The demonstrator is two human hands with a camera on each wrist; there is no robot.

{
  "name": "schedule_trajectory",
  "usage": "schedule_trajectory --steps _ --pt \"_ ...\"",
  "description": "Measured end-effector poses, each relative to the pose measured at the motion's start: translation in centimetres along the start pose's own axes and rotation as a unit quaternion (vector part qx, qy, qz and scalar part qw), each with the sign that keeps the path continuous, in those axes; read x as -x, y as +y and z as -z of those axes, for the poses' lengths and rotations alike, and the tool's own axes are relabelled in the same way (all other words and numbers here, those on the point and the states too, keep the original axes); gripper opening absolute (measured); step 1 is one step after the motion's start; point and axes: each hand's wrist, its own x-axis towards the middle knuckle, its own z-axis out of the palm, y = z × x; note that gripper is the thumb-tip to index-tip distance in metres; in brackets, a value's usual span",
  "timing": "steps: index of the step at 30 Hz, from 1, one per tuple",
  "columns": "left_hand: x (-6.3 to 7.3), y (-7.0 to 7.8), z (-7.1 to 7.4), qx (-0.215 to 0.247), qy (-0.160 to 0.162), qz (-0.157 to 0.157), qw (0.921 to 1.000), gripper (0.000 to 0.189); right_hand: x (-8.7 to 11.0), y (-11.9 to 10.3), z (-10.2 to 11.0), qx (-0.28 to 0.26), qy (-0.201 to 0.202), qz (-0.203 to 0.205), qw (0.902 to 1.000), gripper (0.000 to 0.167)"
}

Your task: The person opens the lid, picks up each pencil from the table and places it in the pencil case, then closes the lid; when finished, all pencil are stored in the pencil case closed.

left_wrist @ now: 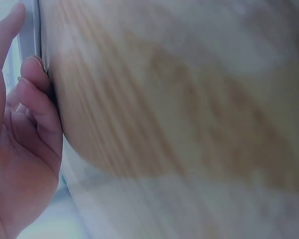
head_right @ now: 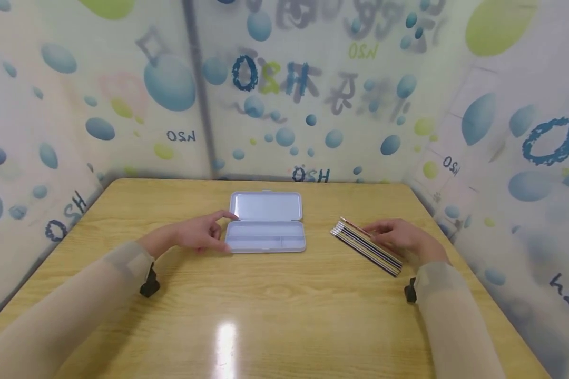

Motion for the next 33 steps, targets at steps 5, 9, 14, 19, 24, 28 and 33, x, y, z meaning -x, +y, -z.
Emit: schedule_trajectory --steps 5,9,14,19,24,28,33 --pt "-0.22 -0.16 -0.06 -0.001 -0.005 0.001 1.0000 0.089 0.00 0.21 -0.21 0.002 0.000 -0.001 1.0000 0.047" --pt "-0.25 -0.15 0.00 0.007 -0.004 0.008 0.9999 0.090 0.03 0.02 -0.12 0.017 0.009 0.011 0.9998 0.045" --pt "-0.21 -0.21 0.00 0.009 -0.002 0.008 0.9999 0.091 0.17 -0.54 0.11 0.047 0.016 0.012 0.9987 0.041" --pt "-0.13 -0.29 -0.08 0.011 0.001 0.006 0.9999 0.091 0.14 -0.61 0.14 0.069 0.034 0.024 0.9968 0.037" --pt "-0.07 -0.51 -0.26 0.010 0.004 0.003 0.9999 0.091 -0.09 -0.42 -0.01 0.079 0.052 0.027 0.9951 0.034" --pt "-0.13 -0.53 -0.28 0.015 0.002 0.004 0.9999 0.091 -0.19 -0.25 -0.02 0.087 0.078 0.022 0.9929 0.031" --pt "-0.04 -0.26 -0.17 0.013 0.004 0.004 0.9999 0.092 0.19 -0.49 0.51 0.064 0.097 0.019 0.9930 0.034"
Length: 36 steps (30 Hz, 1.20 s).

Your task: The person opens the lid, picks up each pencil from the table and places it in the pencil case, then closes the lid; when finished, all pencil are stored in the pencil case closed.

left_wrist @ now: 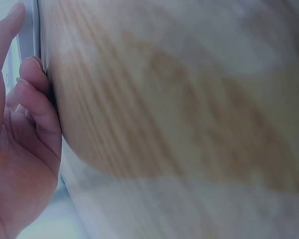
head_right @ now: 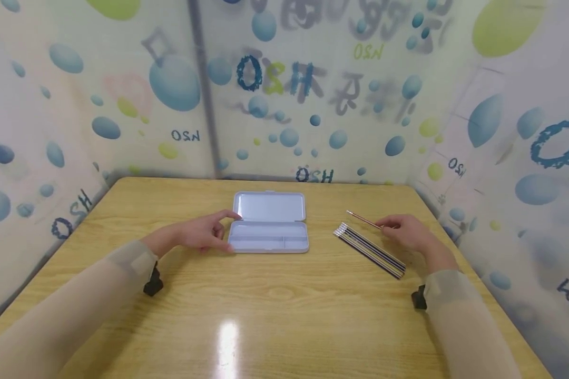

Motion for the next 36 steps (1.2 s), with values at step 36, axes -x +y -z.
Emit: schedule_trajectory --steps 36 --pt "0.1 0.2 0.2 -0.005 -0.002 0.002 1.0000 0.091 -4.7 -12.4 -4.5 -0.056 -0.045 0.125 0.9896 0.026"
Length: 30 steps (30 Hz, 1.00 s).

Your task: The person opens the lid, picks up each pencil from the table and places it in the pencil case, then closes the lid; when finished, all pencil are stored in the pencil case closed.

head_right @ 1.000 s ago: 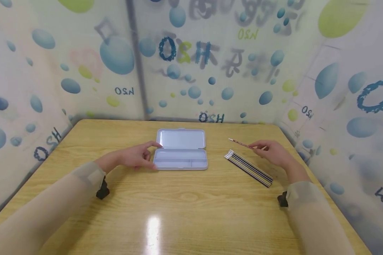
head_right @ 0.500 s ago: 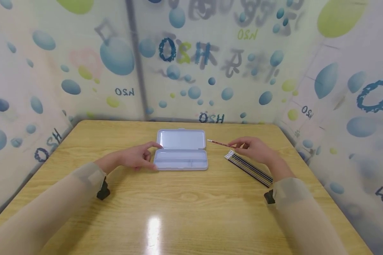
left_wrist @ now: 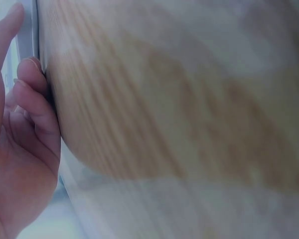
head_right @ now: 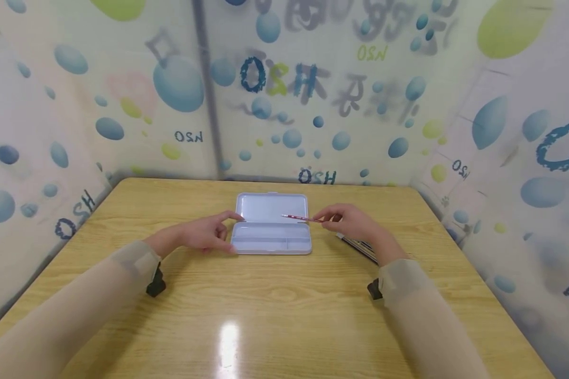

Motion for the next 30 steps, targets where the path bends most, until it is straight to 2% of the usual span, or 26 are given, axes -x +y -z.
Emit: schedule_trajectory --steps 10,15,23,30 --pt "-0.1 0.2 0.1 0.005 -0.002 0.005 1.0000 0.091 -2.4 -1.6 -2.1 0.000 -0.026 0.024 0.9994 0.026" --pt "0.0 0.1 0.0 0.007 -0.003 0.009 0.9999 0.091 -3.4 -2.4 -3.2 -0.013 -0.039 0.013 0.9991 0.023" --pt "-0.1 0.1 0.1 0.003 -0.002 0.002 1.0000 0.092 -4.5 -3.4 -4.3 -0.011 -0.052 0.021 0.9984 0.021" --pt "-0.2 -0.1 0.1 -0.005 -0.002 0.010 0.9999 0.092 -5.2 -4.6 -4.9 -0.002 -0.076 0.030 0.9967 0.024"
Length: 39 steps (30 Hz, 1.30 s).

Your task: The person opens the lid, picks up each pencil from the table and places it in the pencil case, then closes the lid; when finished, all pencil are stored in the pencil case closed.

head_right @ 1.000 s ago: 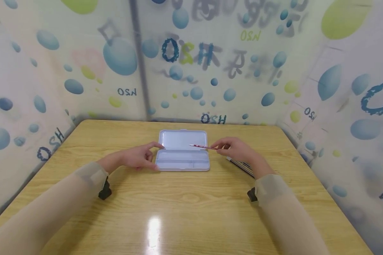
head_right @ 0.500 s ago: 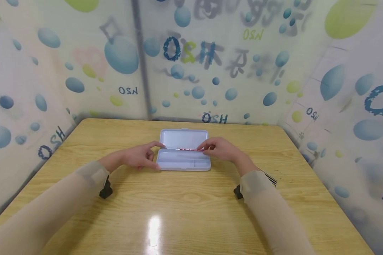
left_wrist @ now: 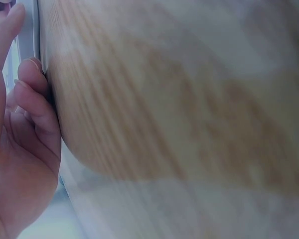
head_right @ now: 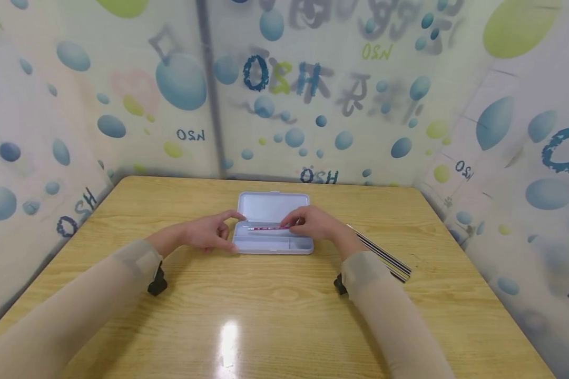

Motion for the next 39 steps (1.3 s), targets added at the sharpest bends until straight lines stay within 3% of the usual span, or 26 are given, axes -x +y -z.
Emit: schedule_trajectory --steps 22,39 --pt "-0.1 0.4 0.1 -0.001 0.000 0.004 1.0000 0.093 -1.8 -0.8 -1.0 0.009 -0.036 0.014 0.9992 0.024" --pt "0.0 0.3 0.0 -0.003 0.001 0.002 1.0000 0.092 -1.9 -1.3 -1.3 -0.005 -0.039 -0.017 0.9991 0.024"
